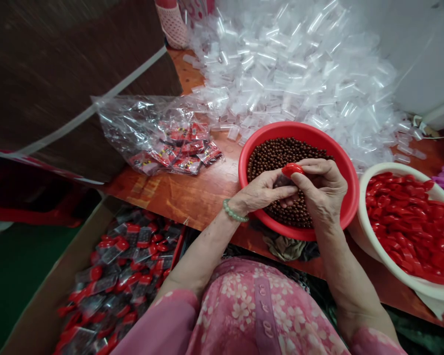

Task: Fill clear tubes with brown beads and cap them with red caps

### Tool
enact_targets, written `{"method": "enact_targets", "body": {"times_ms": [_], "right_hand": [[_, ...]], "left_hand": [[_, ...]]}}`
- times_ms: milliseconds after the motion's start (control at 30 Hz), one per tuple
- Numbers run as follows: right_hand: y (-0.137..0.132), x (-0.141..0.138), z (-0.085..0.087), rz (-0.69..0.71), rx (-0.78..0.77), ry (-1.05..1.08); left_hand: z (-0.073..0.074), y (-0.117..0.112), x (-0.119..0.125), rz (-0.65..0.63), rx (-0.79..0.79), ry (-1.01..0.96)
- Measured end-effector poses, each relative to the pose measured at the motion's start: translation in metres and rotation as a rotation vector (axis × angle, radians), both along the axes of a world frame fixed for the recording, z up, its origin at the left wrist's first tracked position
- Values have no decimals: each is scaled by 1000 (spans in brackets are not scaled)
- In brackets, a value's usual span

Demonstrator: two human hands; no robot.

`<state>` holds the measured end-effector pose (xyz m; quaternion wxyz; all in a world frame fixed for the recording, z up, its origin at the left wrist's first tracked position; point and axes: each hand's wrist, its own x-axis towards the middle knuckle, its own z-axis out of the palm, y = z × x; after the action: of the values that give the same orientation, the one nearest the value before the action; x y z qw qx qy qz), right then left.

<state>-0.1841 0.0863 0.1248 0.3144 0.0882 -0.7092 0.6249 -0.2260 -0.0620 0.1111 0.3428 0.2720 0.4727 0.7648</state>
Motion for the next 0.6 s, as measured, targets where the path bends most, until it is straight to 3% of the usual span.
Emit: {"method": "enact_targets", "body": {"times_ms": [233,600], "right_hand": [[16,4,1,5,185,-47],[27,5,6,99,224,-154]], "left_hand": [[0,2,1,9,-2,-8],[4,4,-2,-58,-104,-42]]}}
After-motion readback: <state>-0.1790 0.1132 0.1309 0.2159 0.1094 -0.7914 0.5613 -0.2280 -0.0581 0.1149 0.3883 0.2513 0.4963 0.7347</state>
